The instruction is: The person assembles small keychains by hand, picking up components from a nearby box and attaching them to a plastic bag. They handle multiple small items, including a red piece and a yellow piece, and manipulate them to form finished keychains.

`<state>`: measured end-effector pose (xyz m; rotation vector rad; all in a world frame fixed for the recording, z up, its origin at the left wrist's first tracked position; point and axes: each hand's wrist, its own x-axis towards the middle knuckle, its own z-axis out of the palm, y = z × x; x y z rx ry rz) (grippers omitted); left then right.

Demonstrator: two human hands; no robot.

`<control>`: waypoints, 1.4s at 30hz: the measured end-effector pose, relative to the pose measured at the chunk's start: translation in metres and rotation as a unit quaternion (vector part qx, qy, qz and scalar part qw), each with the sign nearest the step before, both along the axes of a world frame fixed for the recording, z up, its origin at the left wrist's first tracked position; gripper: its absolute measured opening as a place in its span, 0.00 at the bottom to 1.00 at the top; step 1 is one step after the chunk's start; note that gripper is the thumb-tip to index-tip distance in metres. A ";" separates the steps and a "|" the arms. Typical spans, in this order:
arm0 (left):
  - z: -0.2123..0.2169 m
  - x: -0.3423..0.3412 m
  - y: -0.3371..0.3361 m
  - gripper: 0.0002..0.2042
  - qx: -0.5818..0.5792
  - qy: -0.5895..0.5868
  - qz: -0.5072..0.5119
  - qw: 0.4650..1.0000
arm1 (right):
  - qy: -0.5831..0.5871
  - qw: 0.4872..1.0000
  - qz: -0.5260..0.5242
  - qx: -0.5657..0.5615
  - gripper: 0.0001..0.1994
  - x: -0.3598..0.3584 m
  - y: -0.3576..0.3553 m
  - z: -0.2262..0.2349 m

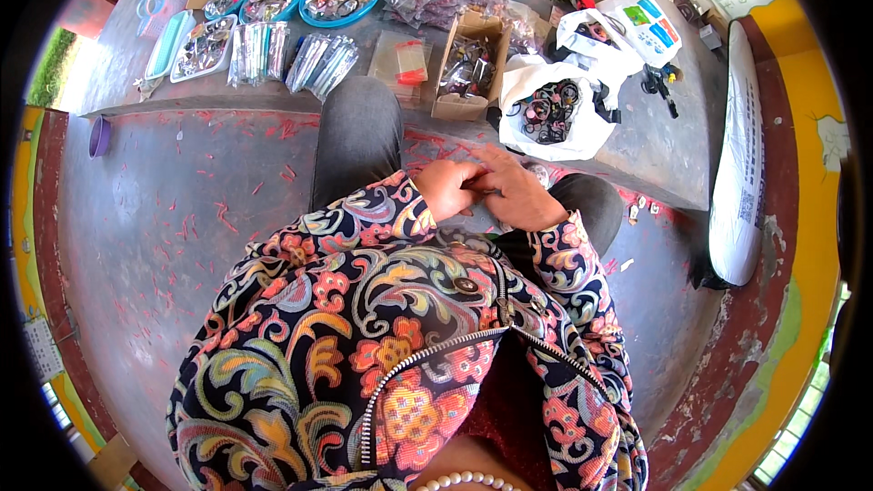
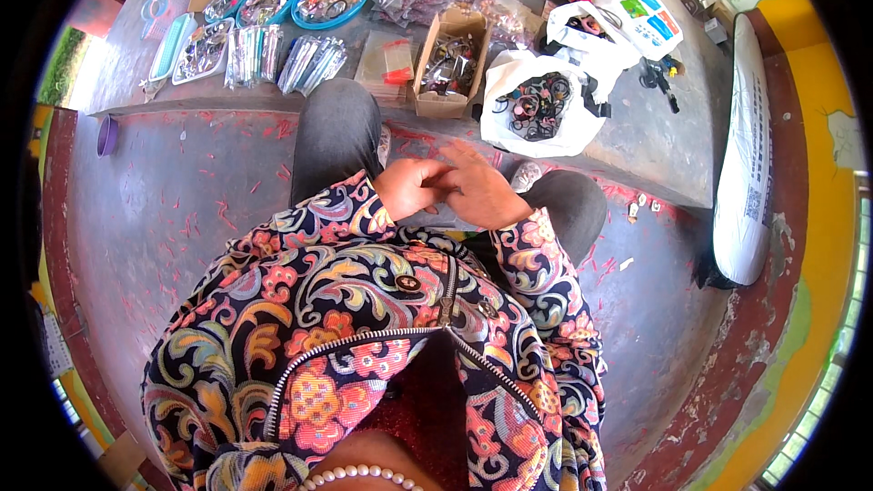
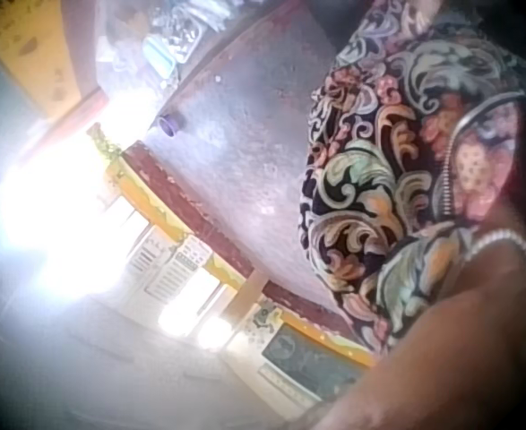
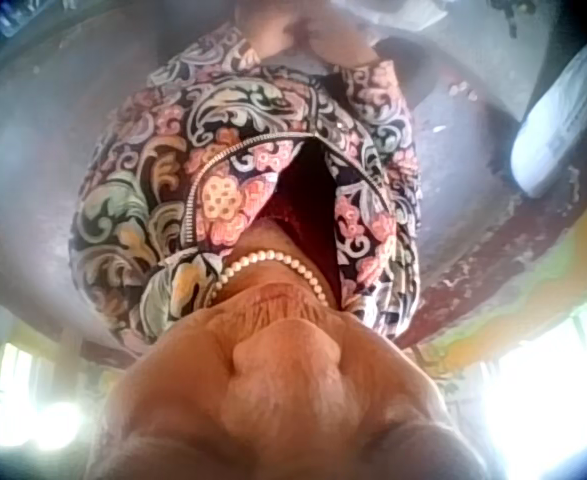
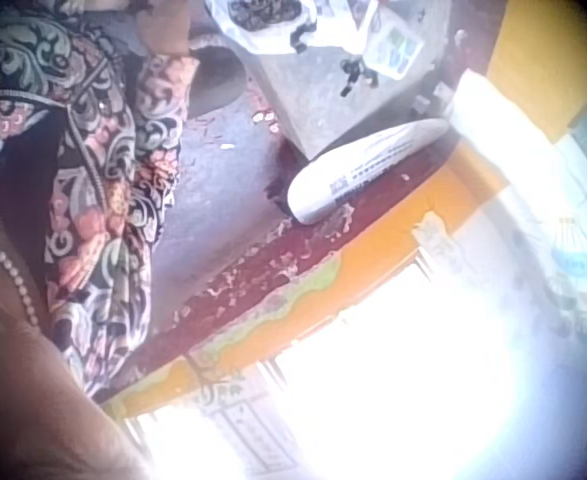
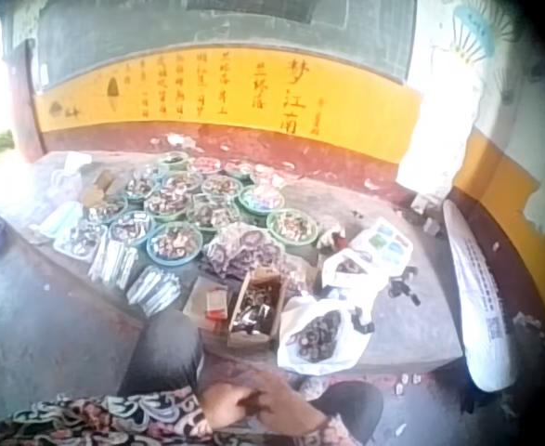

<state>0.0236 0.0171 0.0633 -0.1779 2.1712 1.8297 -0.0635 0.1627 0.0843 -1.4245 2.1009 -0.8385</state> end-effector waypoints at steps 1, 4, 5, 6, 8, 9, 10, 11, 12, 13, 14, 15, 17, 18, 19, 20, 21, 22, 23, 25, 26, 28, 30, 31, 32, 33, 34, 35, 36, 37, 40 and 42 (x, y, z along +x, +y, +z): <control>-0.001 0.000 0.000 0.14 -0.010 -0.001 -0.004 1.000 | 0.002 1.000 -0.005 -0.012 0.12 0.002 -0.001 -0.003; -0.001 0.000 0.000 0.14 -0.024 0.002 -0.025 0.999 | 0.016 1.000 -0.004 -0.022 0.11 0.005 0.000 -0.006; -0.003 0.000 0.000 0.14 -0.031 -0.002 -0.027 0.999 | 0.020 1.000 0.000 -0.023 0.11 0.005 0.000 -0.006; -0.006 0.000 0.001 0.14 -0.038 -0.006 -0.030 0.999 | 0.019 1.000 0.004 -0.008 0.12 0.005 0.000 -0.006; -0.005 -0.001 0.001 0.14 -0.018 -0.009 -0.023 1.000 | 0.016 1.000 0.011 0.021 0.14 0.005 0.000 -0.003; 0.001 -0.001 -0.001 0.13 0.008 -0.008 -0.013 1.000 | -0.006 1.000 -0.003 0.024 0.14 0.004 0.000 -0.001; 0.004 -0.001 -0.001 0.13 0.035 -0.007 -0.004 0.999 | -0.029 0.999 -0.018 0.028 0.15 0.003 0.000 0.003; 0.000 -0.001 -0.003 0.13 0.058 -0.013 0.007 0.998 | -0.051 0.998 -0.031 0.031 0.15 0.002 0.000 0.007; -0.007 -0.001 -0.005 0.13 0.081 -0.018 0.018 0.996 | -0.067 0.996 -0.052 0.012 0.16 0.001 0.000 0.012; -0.011 -0.001 -0.008 0.13 0.103 -0.023 0.029 0.994 | -0.082 0.994 -0.072 -0.008 0.16 0.000 0.000 0.018; -0.008 -0.002 -0.009 0.13 0.117 -0.032 0.032 0.992 | -0.097 0.990 -0.096 -0.027 0.17 -0.001 0.002 0.021; -0.007 -0.002 -0.008 0.13 0.114 -0.029 0.037 0.992 | -0.070 0.993 -0.097 -0.026 0.17 -0.001 0.003 0.019; -0.005 -0.002 -0.006 0.13 0.107 -0.022 0.050 0.993 | -0.016 0.995 -0.096 -0.025 0.17 -0.002 0.005 0.014; -0.003 -0.002 -0.005 0.13 0.092 -0.018 0.045 0.995 | -0.015 0.995 -0.095 -0.027 0.17 -0.002 0.005 0.012; -0.002 -0.002 -0.005 0.13 0.078 -0.014 0.040 0.996 | -0.015 0.995 -0.093 -0.029 0.17 -0.002 0.005 0.011; -0.001 -0.001 -0.005 0.13 0.064 -0.010 0.037 0.997 | -0.014 0.995 -0.089 -0.030 0.17 -0.001 0.005 0.010; -0.003 -0.001 -0.004 0.13 0.070 -0.010 0.042 0.997 | -0.015 0.996 -0.089 -0.026 0.17 -0.001 0.004 0.011; -0.006 -0.001 -0.004 0.14 0.077 -0.010 0.046 0.996 | -0.015 0.996 -0.090 -0.023 0.16 -0.001 0.003 0.012; -0.007 -0.001 -0.004 0.14 0.083 -0.011 0.049 0.995 | -0.017 0.996 -0.091 -0.021 0.16 -0.001 0.003 0.013; -0.006 0.000 -0.004 0.14 0.071 -0.008 0.039 0.997 | -0.005 0.996 -0.085 -0.017 0.15 -0.001 0.002 0.012; -0.005 0.000 -0.005 0.14 0.067 -0.006 0.034 0.997 | 0.002 0.996 -0.083 -0.015 0.14 -0.001 0.002 0.012; -0.007 0.000 -0.004 0.13 0.057 0.006 0.032 0.998 | 0.006 0.996 -0.089 -0.013 0.12 -0.001 0.001 0.013; -0.007 -0.001 -0.004 0.13 0.054 0.006 0.031 0.998 | -0.004 0.995 -0.101 -0.013 0.11 -0.001 0.000 0.015; -0.006 -0.002 -0.003 0.13 0.056 0.000 0.032 0.998 | -0.016 0.994 -0.111 -0.013 0.10 -0.001 0.000 0.016; -0.005 -0.002 -0.003 0.13 0.056 -0.006 0.033 0.998 | -0.027 0.992 -0.119 -0.015 0.09 -0.001 -0.001 0.017; -0.004 -0.002 -0.004 0.13 0.061 -0.005 0.035 0.998 | -0.008 0.992 -0.124 -0.026 0.09 -0.001 -0.001 0.014; -0.002 -0.002 -0.004 0.13 0.065 -0.005 0.036 0.997 | 0.011 0.991 -0.129 -0.038 0.08 0.000 -0.001 0.010; 0.000 -0.002 -0.004 0.13 0.070 -0.005 0.038 0.997 | 0.029 0.990 -0.133 -0.049 0.08 0.000 -0.002 0.008; -0.001 -0.002 -0.005 0.13 0.081 -0.011 0.041 0.996 | 0.026 0.989 -0.133 -0.050 0.08 0.001 -0.002 0.010; -0.003 -0.002 -0.006 0.13 0.093 -0.017 0.043 0.995 | 0.024 0.989 -0.134 -0.052 0.07 0.001 -0.003 0.013; -0.007 -0.003 -0.008 0.14 0.100 -0.015 0.043 0.994 | 0.057 0.987 -0.138 -0.059 0.06 0.002 -0.004 0.012; -0.007 -0.003 -0.008 0.14 0.096 -0.016 0.039 0.994 | 0.075 0.985 -0.143 -0.061 0.05 0.001 -0.004 0.011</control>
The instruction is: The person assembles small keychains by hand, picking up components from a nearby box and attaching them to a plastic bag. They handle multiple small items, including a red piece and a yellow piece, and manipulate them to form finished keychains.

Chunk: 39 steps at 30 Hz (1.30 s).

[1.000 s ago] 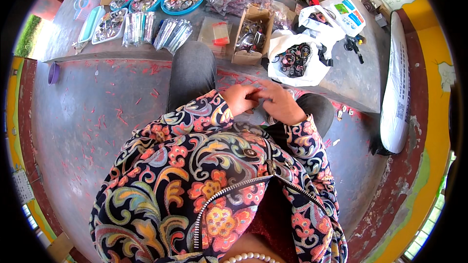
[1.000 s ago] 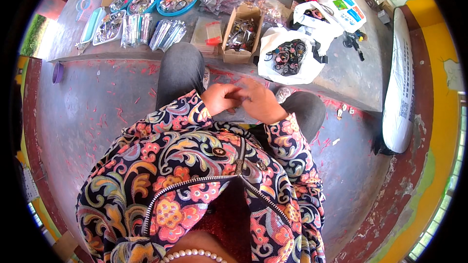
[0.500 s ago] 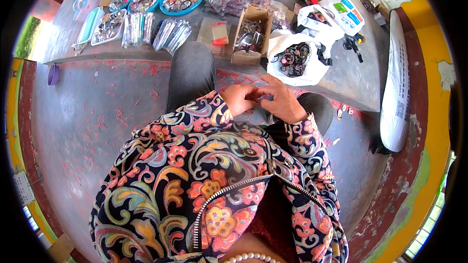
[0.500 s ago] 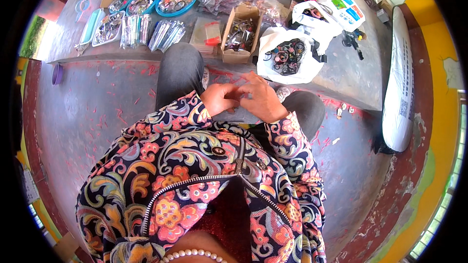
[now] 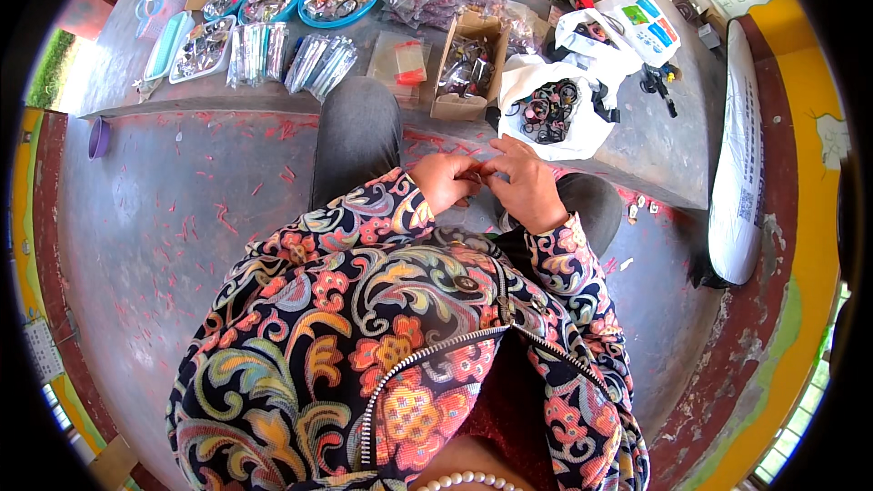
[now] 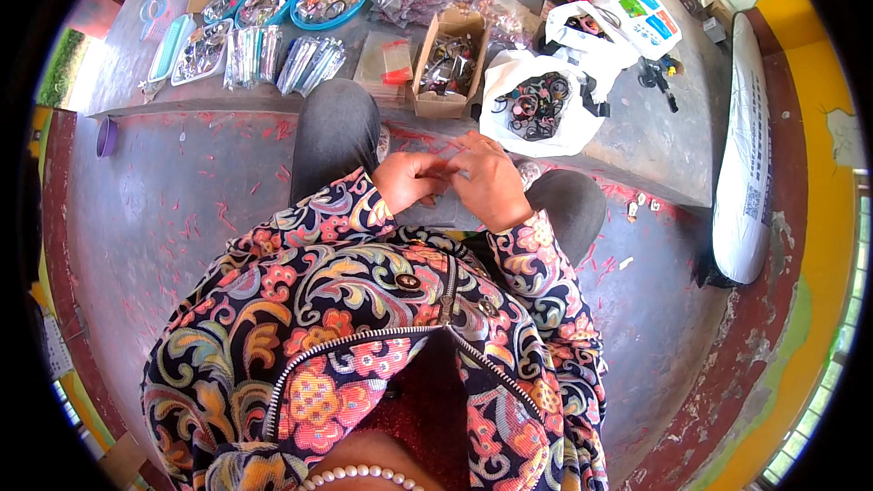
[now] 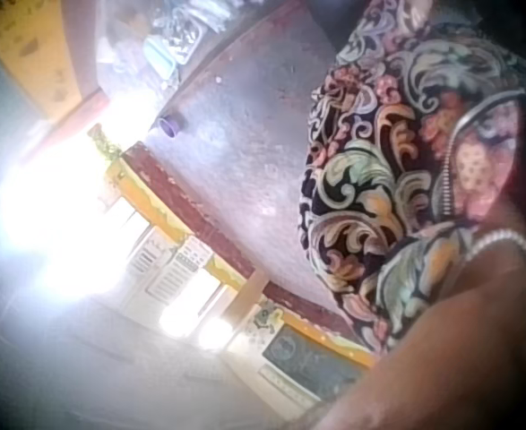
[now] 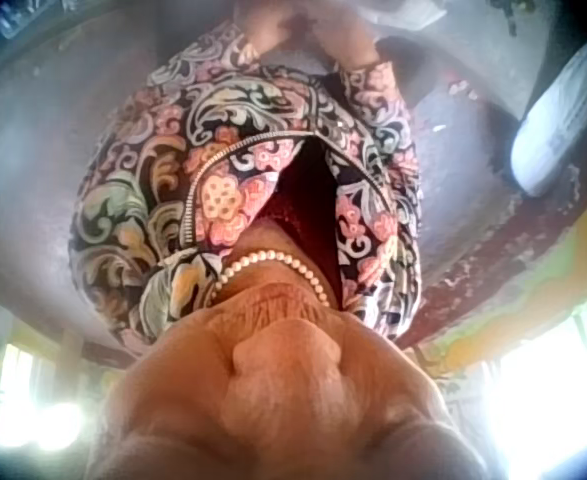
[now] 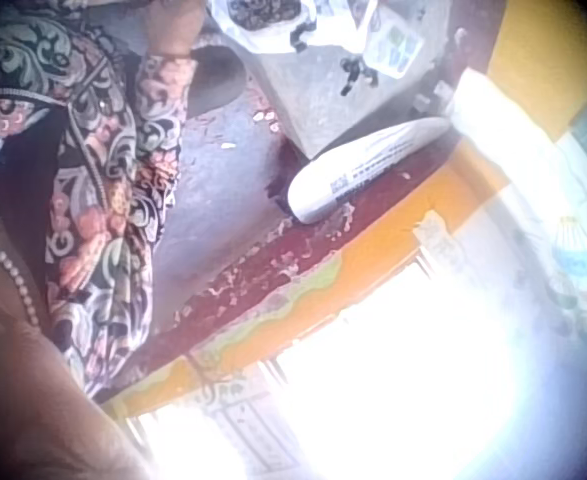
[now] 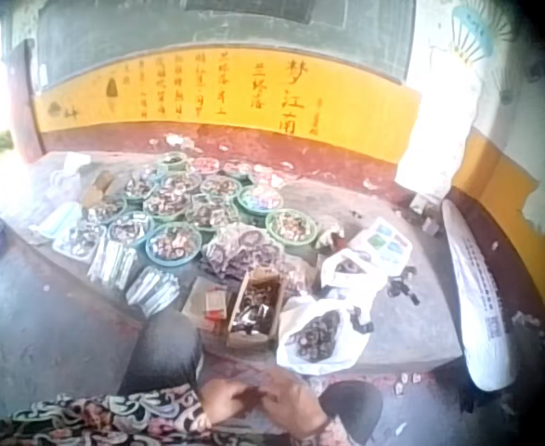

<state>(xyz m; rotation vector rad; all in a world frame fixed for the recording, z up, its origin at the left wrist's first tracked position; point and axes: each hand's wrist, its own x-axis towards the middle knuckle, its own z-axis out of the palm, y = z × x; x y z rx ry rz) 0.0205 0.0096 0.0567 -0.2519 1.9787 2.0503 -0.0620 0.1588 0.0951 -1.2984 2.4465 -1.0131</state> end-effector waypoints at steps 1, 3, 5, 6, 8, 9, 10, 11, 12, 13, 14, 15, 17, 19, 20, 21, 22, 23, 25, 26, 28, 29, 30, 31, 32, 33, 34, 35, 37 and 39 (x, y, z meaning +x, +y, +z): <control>0.000 0.000 0.000 0.14 -0.002 -0.004 -0.003 1.000 | 0.000 1.000 -0.003 0.001 0.05 0.000 -0.001 -0.001; 0.000 -0.001 0.001 0.14 -0.006 -0.004 -0.003 1.000 | 0.005 1.000 -0.011 0.003 0.04 0.000 -0.001 -0.005; -0.001 0.001 0.003 0.14 -0.010 0.003 0.006 1.000 | 0.014 1.000 -0.017 0.005 0.04 0.001 -0.002 -0.008; 0.001 0.001 0.003 0.14 -0.020 0.004 0.004 1.000 | 0.013 1.000 -0.008 0.004 0.04 0.001 -0.002 -0.007; 0.006 0.002 0.004 0.14 -0.039 0.004 0.001 0.999 | 0.011 1.000 0.010 0.002 0.05 0.001 -0.004 -0.001; 0.006 0.002 0.005 0.14 -0.044 0.009 0.002 0.999 | 0.016 1.000 0.012 0.007 0.05 0.001 -0.005 -0.002; 0.007 0.003 0.005 0.13 -0.048 0.014 0.002 0.999 | 0.020 1.000 0.014 0.011 0.05 0.002 -0.005 -0.004; 0.006 0.003 0.006 0.13 -0.051 0.019 0.002 0.999 | 0.025 0.999 0.015 0.018 0.05 0.002 -0.005 -0.007; 0.005 0.002 0.006 0.13 -0.054 0.018 0.000 0.998 | 0.029 0.999 0.017 0.020 0.05 0.002 -0.005 -0.008; 0.003 0.002 0.006 0.13 -0.057 0.017 -0.002 0.998 | 0.033 0.999 0.020 0.023 0.06 0.001 -0.005 -0.009; 0.002 0.001 0.006 0.13 -0.060 0.017 -0.005 0.998 | 0.037 0.999 0.021 0.025 0.06 0.001 -0.005 -0.011; 0.003 0.001 0.006 0.13 -0.042 0.015 -0.001 0.999 | 0.049 0.998 0.025 0.022 0.07 0.000 -0.004 -0.013; 0.003 0.001 0.004 0.13 -0.008 0.012 0.009 1.000 | 0.073 0.997 0.033 0.016 0.09 -0.001 -0.004 -0.013; 0.000 -0.001 -0.001 0.14 0.051 -0.015 0.036 0.998 | -0.086 0.994 -0.050 -0.038 0.10 0.000 -0.005 -0.001; 0.001 -0.003 -0.003 0.14 0.080 -0.028 0.049 0.995 | -0.164 0.980 -0.092 -0.065 0.10 0.000 -0.005 0.005; 0.002 -0.003 -0.005 0.14 0.091 -0.033 0.064 0.993 | -0.206 0.970 -0.107 -0.075 0.11 0.001 -0.004 0.004; 0.006 -0.004 -0.007 0.15 0.102 -0.038 0.080 0.991 | -0.248 0.957 -0.122 -0.085 0.13 0.000 -0.001 0.003; 0.012 -0.005 -0.009 0.15 0.111 -0.043 0.094 0.988 | -0.289 0.942 -0.139 -0.098 0.14 -0.002 0.002 0.001; 0.014 -0.009 -0.006 0.14 0.145 -0.030 0.141 0.979 | -0.332 0.929 -0.101 -0.127 0.13 -0.006 0.008 -0.028; 0.008 -0.009 -0.009 0.13 0.143 -0.027 0.148 0.978 | -0.328 0.936 -0.088 -0.097 0.12 -0.002 0.007 -0.027; 0.001 -0.010 -0.012 0.11 0.148 -0.042 0.152 0.976 | -0.352 0.930 -0.079 -0.073 0.11 0.001 0.004 -0.027; 0.002 -0.011 -0.014 0.11 0.154 -0.059 0.149 0.975 | -0.382 0.917 -0.083 -0.080 0.10 0.003 0.003 -0.029; 0.003 -0.013 -0.015 0.10 0.160 -0.078 0.145 0.973 | -0.411 0.903 -0.086 -0.088 0.10 0.004 0.002 -0.032; 0.004 -0.014 -0.014 0.10 0.169 -0.090 0.152 0.970 | -0.439 0.889 -0.089 -0.096 0.10 0.005 0.001 -0.035; 0.006 -0.015 -0.014 0.10 0.179 -0.102 0.158 0.966 | -0.472 0.867 -0.101 -0.123 0.09 0.006 0.001 -0.037; 0.007 -0.015 -0.013 0.09 0.189 -0.114 0.163 0.962 | -0.488 0.856 -0.112 -0.131 0.09 0.006 0.002 -0.041; 0.005 -0.016 -0.013 0.10 0.225 -0.119 0.163 0.953 | -0.503 0.844 -0.123 -0.139 0.09 0.006 0.004 -0.046; 0.005 -0.016 -0.014 0.10 0.259 -0.124 0.164 0.944 | -0.520 0.831 -0.131 -0.147 0.08 0.005 0.005 -0.049; 0.007 -0.016 -0.013 0.10 0.287 -0.132 0.168 0.934 | -0.537 0.810 -0.157 -0.178 0.08 0.005 0.007 -0.051; 0.017 -0.016 -0.008 0.10 0.283 -0.136 0.170 0.934 | -0.536 0.800 -0.181 -0.202 0.08 0.004 0.009 -0.055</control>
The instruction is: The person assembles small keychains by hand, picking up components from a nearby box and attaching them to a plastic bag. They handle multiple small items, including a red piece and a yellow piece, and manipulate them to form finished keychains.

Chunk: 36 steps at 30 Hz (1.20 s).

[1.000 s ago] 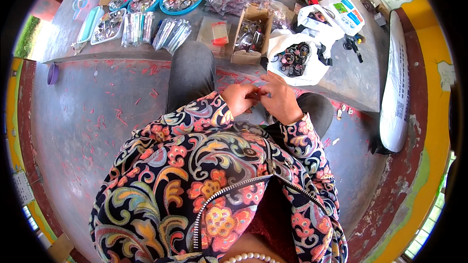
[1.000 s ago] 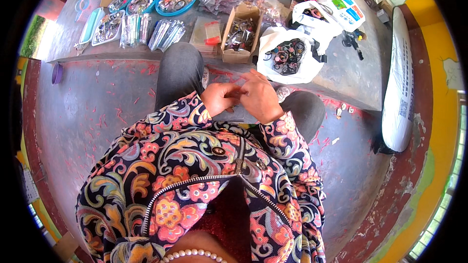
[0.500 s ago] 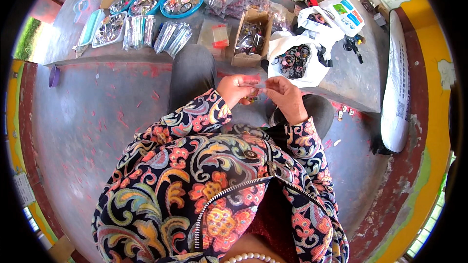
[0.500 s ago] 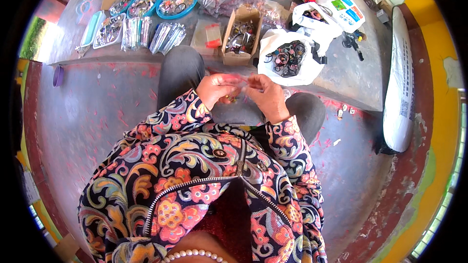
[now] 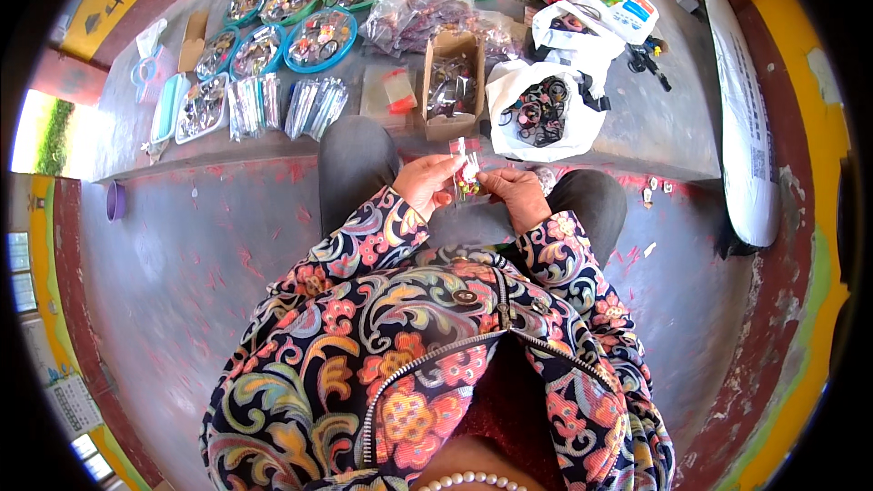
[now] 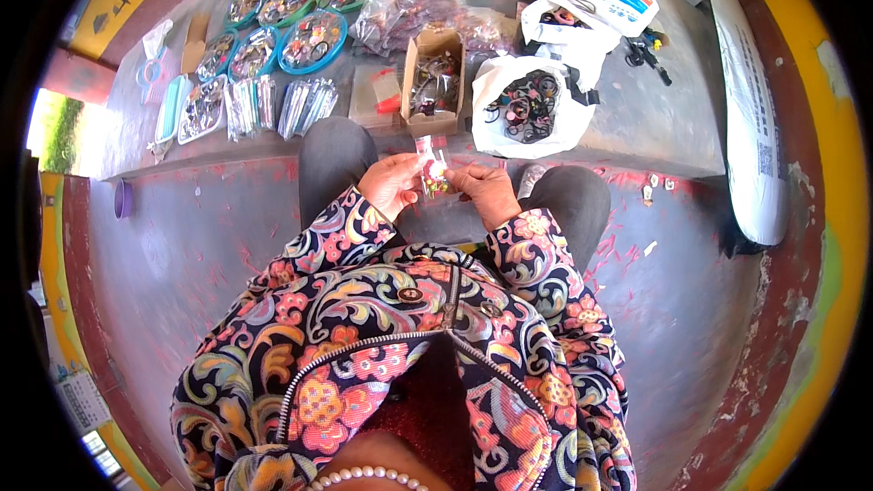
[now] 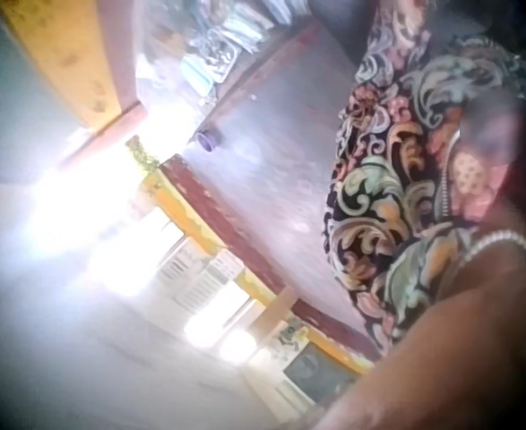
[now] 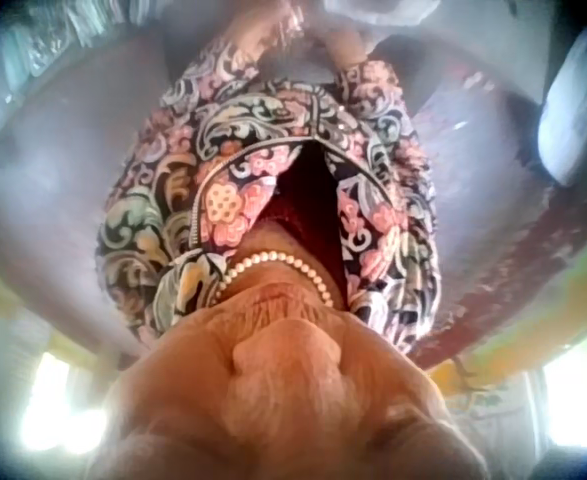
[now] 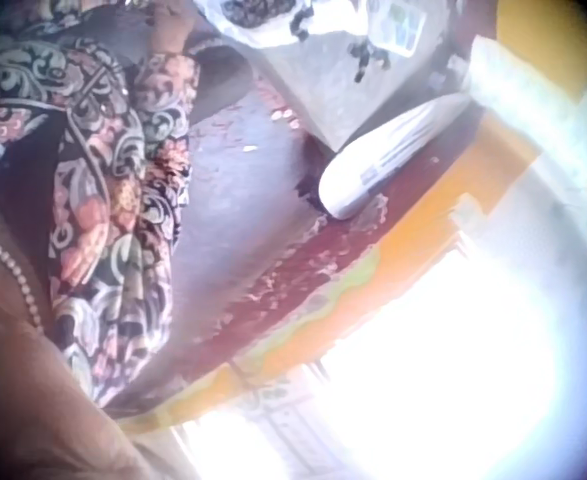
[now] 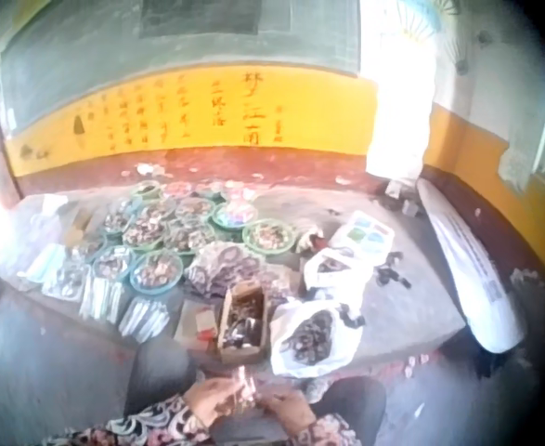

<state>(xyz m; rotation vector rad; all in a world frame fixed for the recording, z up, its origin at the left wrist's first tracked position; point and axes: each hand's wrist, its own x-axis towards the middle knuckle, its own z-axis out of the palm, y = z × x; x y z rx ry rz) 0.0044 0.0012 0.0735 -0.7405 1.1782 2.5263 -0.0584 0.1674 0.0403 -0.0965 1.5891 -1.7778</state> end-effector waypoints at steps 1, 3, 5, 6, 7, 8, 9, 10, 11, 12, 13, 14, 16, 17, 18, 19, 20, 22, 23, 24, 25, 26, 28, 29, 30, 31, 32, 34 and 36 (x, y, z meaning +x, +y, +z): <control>-0.006 -0.001 0.001 0.09 -0.012 -0.010 0.002 1.000 | 0.007 1.000 -0.014 -0.002 0.08 -0.001 0.001 -0.003; -0.013 -0.002 0.002 0.09 -0.031 -0.013 -0.029 0.999 | 0.027 0.999 -0.027 -0.005 0.08 -0.001 0.001 -0.006; -0.014 -0.001 0.005 0.08 -0.042 -0.030 -0.023 0.998 | 0.054 0.998 -0.022 -0.003 0.08 0.000 0.000 -0.007; -0.018 -0.001 0.005 0.08 -0.038 -0.025 -0.023 0.999 | 0.056 0.998 -0.021 -0.010 0.08 0.001 0.000 -0.008; -0.024 -0.001 0.004 0.08 -0.034 -0.021 -0.022 0.999 | 0.057 0.998 -0.019 -0.016 0.08 0.001 -0.001 -0.008; -0.025 -0.002 0.004 0.08 -0.029 -0.016 -0.020 0.999 | 0.058 0.998 -0.016 -0.022 0.08 0.002 -0.001 -0.009; -0.023 -0.002 0.005 0.07 -0.033 -0.021 -0.012 0.999 | 0.053 0.998 -0.012 -0.029 0.07 0.002 0.000 -0.010; -0.024 -0.002 0.005 0.07 -0.044 -0.021 -0.014 0.999 | 0.048 0.998 -0.007 -0.036 0.07 0.001 0.000 -0.011; -0.026 -0.003 0.004 0.07 -0.054 -0.019 -0.016 0.998 | 0.044 0.998 -0.002 -0.042 0.07 0.000 0.000 -0.011; -0.028 -0.003 0.004 0.07 -0.064 -0.018 -0.017 0.998 | 0.038 0.998 -0.008 -0.052 0.07 0.000 0.000 -0.010; -0.028 -0.003 0.004 0.07 -0.077 -0.014 -0.019 0.997 | 0.033 0.997 -0.014 -0.061 0.08 0.001 -0.001 -0.007; -0.028 -0.002 0.004 0.07 -0.091 -0.010 -0.020 0.996 | 0.028 0.997 -0.019 -0.071 0.08 0.001 -0.001 -0.006; -0.031 -0.001 0.004 0.07 -0.112 -0.006 -0.027 0.993 | 0.029 0.997 -0.005 -0.076 0.08 0.001 -0.001 -0.006; -0.035 -0.001 0.004 0.07 -0.117 -0.006 -0.034 0.993 | 0.029 0.997 0.002 -0.077 0.09 0.001 -0.001 -0.006; -0.038 0.000 0.005 0.07 -0.122 -0.006 -0.040 0.992 | 0.030 0.996 0.006 -0.080 0.08 0.001 -0.001 -0.006; -0.040 0.000 0.005 0.07 -0.133 -0.012 -0.045 0.990 | 0.032 0.996 0.011 -0.084 0.07 0.001 -0.001 -0.006; -0.039 -0.001 0.007 0.07 -0.145 -0.018 -0.050 0.988 | 0.033 0.995 0.015 -0.088 0.07 0.001 -0.001 -0.007; -0.033 -0.001 0.011 0.07 -0.148 -0.028 -0.049 0.987 | 0.023 0.998 -0.009 -0.066 0.06 0.000 0.000 -0.011; -0.026 -0.002 0.014 0.07 -0.138 -0.030 -0.043 0.989 | 0.019 0.998 -0.021 -0.053 0.06 0.000 0.000 -0.012; -0.022 -0.002 0.015 0.07 -0.128 -0.032 -0.037 0.991 | 0.011 0.998 -0.035 -0.057 0.05 0.000 0.001 -0.013; -0.025 -0.002 0.013 0.07 -0.129 -0.029 -0.050 0.990 | 0.003 0.997 -0.049 -0.061 0.05 -0.001 0.003 -0.014; -0.030 -0.002 0.010 0.07 -0.132 -0.025 -0.062 0.989 | -0.005 0.996 -0.063 -0.066 0.05 -0.001 0.003 -0.014; -0.036 0.000 0.008 0.07 -0.137 -0.017 -0.077 0.987 | -0.019 0.996 -0.071 -0.057 0.05 -0.002 0.003 -0.012; -0.037 0.000 0.008 0.07 -0.140 -0.012 -0.080 0.987 | -0.026 0.995 -0.075 -0.053 0.05 -0.003 0.002 -0.011; -0.037 0.001 0.008 0.08 -0.143 -0.007 -0.082 0.986 | -0.027 0.995 -0.072 -0.057 0.05 -0.002 0.002 -0.009; -0.037 0.002 0.008 0.07 -0.137 -0.001 -0.080 0.987 | -0.028 0.995 -0.068 -0.060 0.05 -0.002 0.003 -0.008; -0.037 0.002 0.008 0.07 -0.131 0.006 -0.078 0.988 | -0.029 0.995 -0.065 -0.063 0.05 -0.002 0.003 -0.008; -0.037 0.003 0.008 0.07 -0.123 0.019 -0.081 0.989 | -0.041 0.992 -0.084 -0.089 0.05 -0.002 0.003 -0.006; -0.035 0.004 0.007 0.07 -0.122 0.031 -0.088 0.988 | -0.046 0.989 -0.091 -0.106 0.05 -0.002 0.003 -0.007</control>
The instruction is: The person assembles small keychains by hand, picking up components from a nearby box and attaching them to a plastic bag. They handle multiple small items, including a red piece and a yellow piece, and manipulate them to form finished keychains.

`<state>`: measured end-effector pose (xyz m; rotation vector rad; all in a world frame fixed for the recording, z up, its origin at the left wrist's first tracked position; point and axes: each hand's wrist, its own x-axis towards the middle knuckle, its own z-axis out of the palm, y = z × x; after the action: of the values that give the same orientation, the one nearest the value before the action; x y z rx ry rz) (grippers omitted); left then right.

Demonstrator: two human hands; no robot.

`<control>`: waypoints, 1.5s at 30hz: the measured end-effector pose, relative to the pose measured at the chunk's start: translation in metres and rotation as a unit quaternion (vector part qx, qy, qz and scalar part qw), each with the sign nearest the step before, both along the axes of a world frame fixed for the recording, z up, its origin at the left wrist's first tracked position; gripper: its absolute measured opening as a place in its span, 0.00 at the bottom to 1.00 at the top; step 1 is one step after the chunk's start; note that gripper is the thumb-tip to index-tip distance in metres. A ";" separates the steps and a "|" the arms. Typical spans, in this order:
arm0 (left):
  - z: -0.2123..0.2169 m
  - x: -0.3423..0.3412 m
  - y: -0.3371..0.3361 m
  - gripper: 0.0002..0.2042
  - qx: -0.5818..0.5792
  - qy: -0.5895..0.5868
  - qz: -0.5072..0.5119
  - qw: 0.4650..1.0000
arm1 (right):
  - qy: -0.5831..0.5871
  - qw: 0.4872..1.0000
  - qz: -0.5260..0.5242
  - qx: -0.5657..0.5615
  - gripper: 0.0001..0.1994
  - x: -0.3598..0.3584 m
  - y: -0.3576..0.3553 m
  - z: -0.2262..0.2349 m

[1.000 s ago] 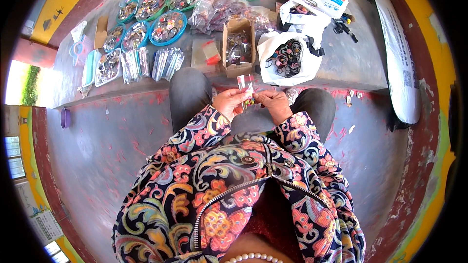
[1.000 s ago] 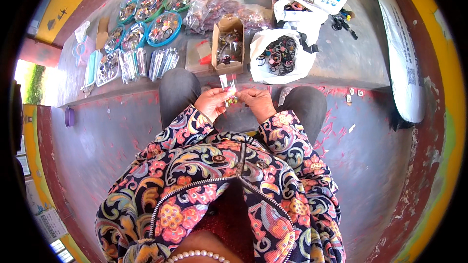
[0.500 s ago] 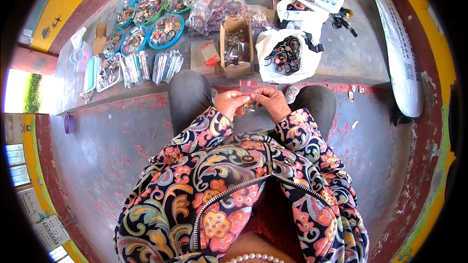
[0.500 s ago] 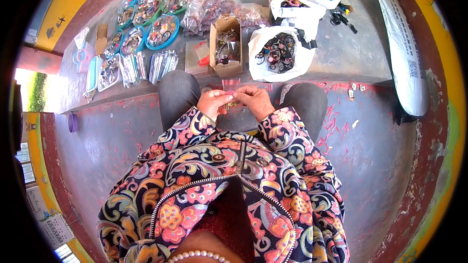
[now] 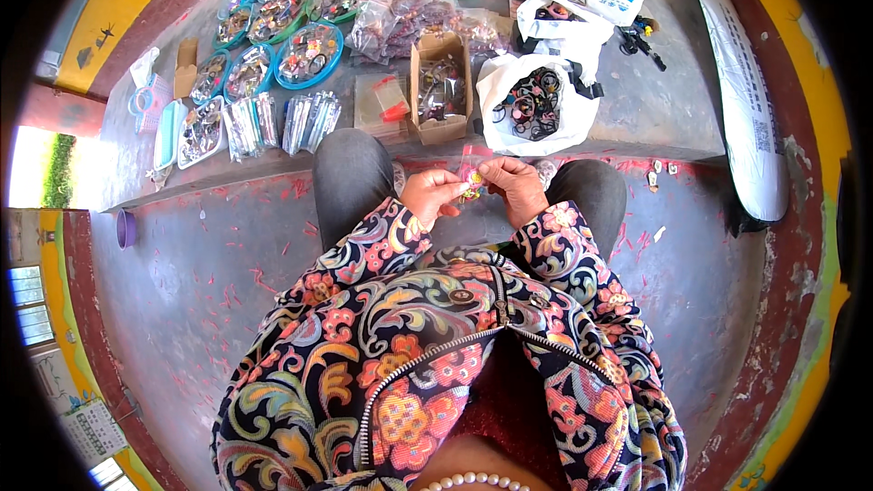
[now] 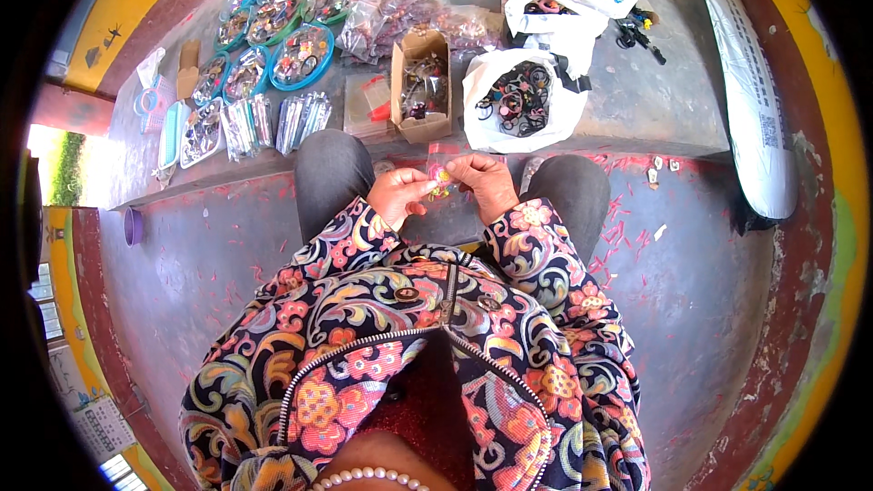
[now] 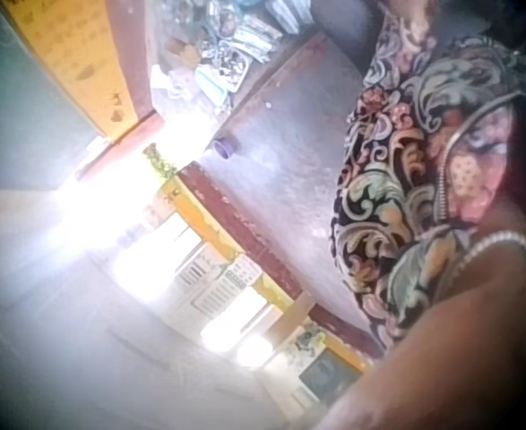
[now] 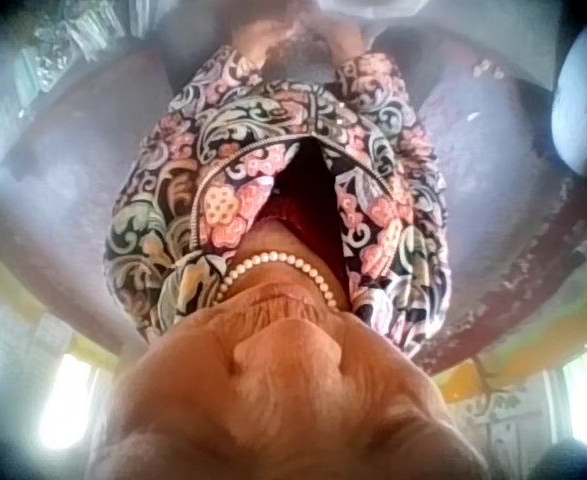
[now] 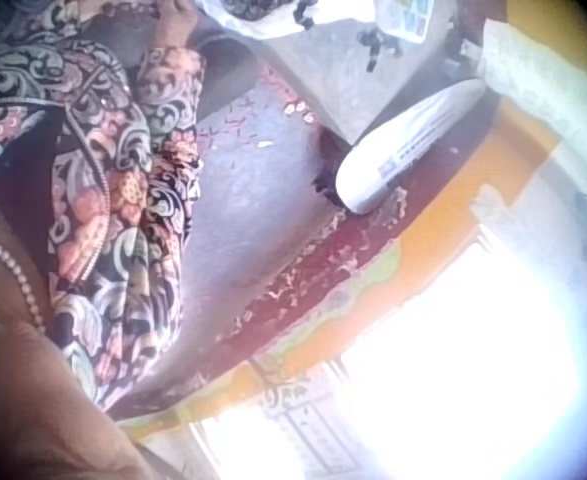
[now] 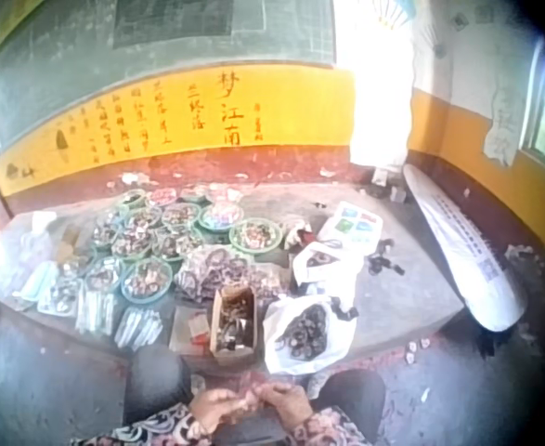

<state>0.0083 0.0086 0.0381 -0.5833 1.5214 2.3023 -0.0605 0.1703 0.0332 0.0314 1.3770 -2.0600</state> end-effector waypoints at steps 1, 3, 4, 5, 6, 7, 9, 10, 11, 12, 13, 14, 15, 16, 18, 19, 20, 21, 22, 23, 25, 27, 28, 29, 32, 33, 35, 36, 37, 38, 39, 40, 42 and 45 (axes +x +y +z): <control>-0.001 0.000 -0.001 0.07 0.014 -0.001 0.000 1.000 | 0.003 1.000 0.002 -0.003 0.05 -0.001 0.001 -0.002; -0.001 0.001 -0.002 0.07 0.041 -0.003 0.001 0.999 | 0.012 1.000 0.003 -0.008 0.05 -0.001 0.002 -0.002; 0.000 0.001 -0.002 0.07 0.046 -0.007 0.006 0.999 | 0.019 1.000 0.001 -0.010 0.05 0.000 0.002 -0.002; 0.002 0.001 -0.002 0.08 0.053 -0.010 0.011 0.999 | 0.026 1.000 -0.001 -0.011 0.05 0.000 0.002 -0.001; 0.006 0.001 -0.002 0.08 0.059 -0.013 0.015 0.998 | 0.030 1.000 -0.003 -0.010 0.05 0.000 0.002 -0.001; 0.011 0.000 0.001 0.09 0.058 -0.007 0.029 0.998 | 0.033 0.999 -0.004 -0.009 0.05 0.000 0.001 -0.001; 0.028 -0.002 0.008 0.10 0.056 0.006 0.056 0.997 | 0.046 0.999 0.003 -0.001 0.04 0.000 0.001 -0.001; 0.026 -0.003 0.007 0.10 0.075 0.002 0.043 0.996 | 0.056 0.998 0.012 0.006 0.04 0.001 0.000 -0.002; 0.022 -0.005 0.003 0.10 0.093 -0.001 0.033 0.995 | 0.065 0.998 0.023 0.012 0.04 0.002 -0.001 -0.001; 0.019 -0.006 0.001 0.10 0.112 -0.004 0.022 0.994 | 0.069 0.997 0.025 0.014 0.05 0.003 -0.002 0.002; 0.014 -0.005 -0.001 0.09 0.114 -0.008 0.033 0.993 | 0.072 0.997 0.026 0.016 0.05 0.005 -0.003 0.005; 0.010 -0.005 -0.003 0.09 0.116 -0.012 0.044 0.992 | 0.076 0.997 0.028 0.019 0.05 0.006 -0.004 0.008; 0.008 -0.005 -0.004 0.08 0.118 -0.016 0.056 0.991 | 0.076 0.997 0.027 0.017 0.05 0.006 -0.004 0.008; 0.007 -0.005 -0.004 0.08 0.120 -0.017 0.065 0.991 | 0.077 0.997 0.027 0.016 0.05 0.005 -0.004 0.007; 0.011 -0.005 -0.002 0.07 0.124 -0.019 0.082 0.989 | 0.075 0.997 0.029 0.015 0.05 0.003 -0.003 0.005; 0.011 -0.005 -0.002 0.07 0.137 -0.017 0.087 0.987 | 0.072 0.997 0.031 0.016 0.05 0.002 -0.002 0.002; 0.011 -0.004 -0.002 0.07 0.150 -0.016 0.093 0.984 | 0.069 0.997 0.035 0.016 0.05 0.002 -0.002 0.001; 0.011 -0.003 -0.002 0.07 0.162 -0.014 0.098 0.982 | 0.073 0.997 0.038 0.012 0.05 0.002 -0.002 0.002; 0.013 -0.003 -0.003 0.07 0.166 -0.010 0.099 0.981 | 0.076 0.996 0.041 0.008 0.05 0.003 -0.002 0.003; 0.014 -0.004 -0.003 0.07 0.171 -0.006 0.098 0.980 | 0.081 0.996 0.043 0.005 0.05 0.003 -0.002 0.004; 0.020 -0.005 -0.001 0.07 0.175 0.009 0.091 0.980 | 0.096 0.995 0.032 -0.008 0.05 0.003 -0.001 0.005; 0.039 -0.005 0.001 0.07 0.172 0.030 0.084 0.981 | 0.111 0.993 0.028 -0.017 0.04 0.004 -0.002 0.010; 0.044 -0.006 0.000 0.08 0.171 0.032 0.075 0.982 | 0.133 0.991 0.025 -0.015 0.04 0.004 -0.001 0.014; 0.048 -0.007 -0.002 0.08 0.170 0.034 0.068 0.983 | 0.155 0.988 0.023 -0.015 0.04 0.006 -0.002 0.022; 0.050 -0.004 -0.004 0.08 0.181 0.030 0.057 0.981 | 0.177 0.984 0.013 -0.022 0.03 0.006 -0.001 0.027; 0.050 -0.004 -0.004 0.08 0.188 0.027 0.054 0.980 | 0.178 0.984 0.009 -0.025 0.03 0.006 0.000 0.028; 0.049 -0.003 -0.001 0.08 0.193 0.039 0.070 0.978 | 0.155 0.988 0.006 -0.026 0.05 0.006 0.000 0.027; 0.049 -0.002 0.000 0.08 0.196 0.046 0.078 0.976 | 0.144 0.989 0.004 -0.026 0.05 0.006 0.001 0.026; 0.051 -0.003 -0.001 0.08 0.200 0.059 0.086 0.974 | 0.128 0.991 0.001 -0.026 0.06 0.005 0.002 0.023; 0.055 -0.003 -0.002 0.08 0.204 0.072 0.095 0.972 | 0.112 0.993 -0.002 -0.026 0.06 0.004 0.003 0.018; 0.057 -0.003 -0.004 0.08 0.207 0.086 0.105 0.969 | 0.096 0.995 -0.004 -0.027 0.07 0.003 0.005 0.015; 0.057 -0.003 -0.006 0.08 0.206 0.086 0.107 0.969 | 0.082 0.996 -0.017 -0.033 0.07 0.002 0.006 0.014; 0.056 -0.003 -0.010 0.07 0.204 0.087 0.115 0.968 | 0.052 0.997 -0.041 -0.045 0.06 0.001 0.007 0.018; 0.052 -0.001 -0.006 0.07 0.178 0.065 0.113 0.975 | 0.062 0.997 -0.040 -0.038 0.05 0.004 0.000 0.042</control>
<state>0.0076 0.0025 0.0904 -0.5395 1.0941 2.7497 -0.0569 0.1700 0.0756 -0.0766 1.3892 -2.2126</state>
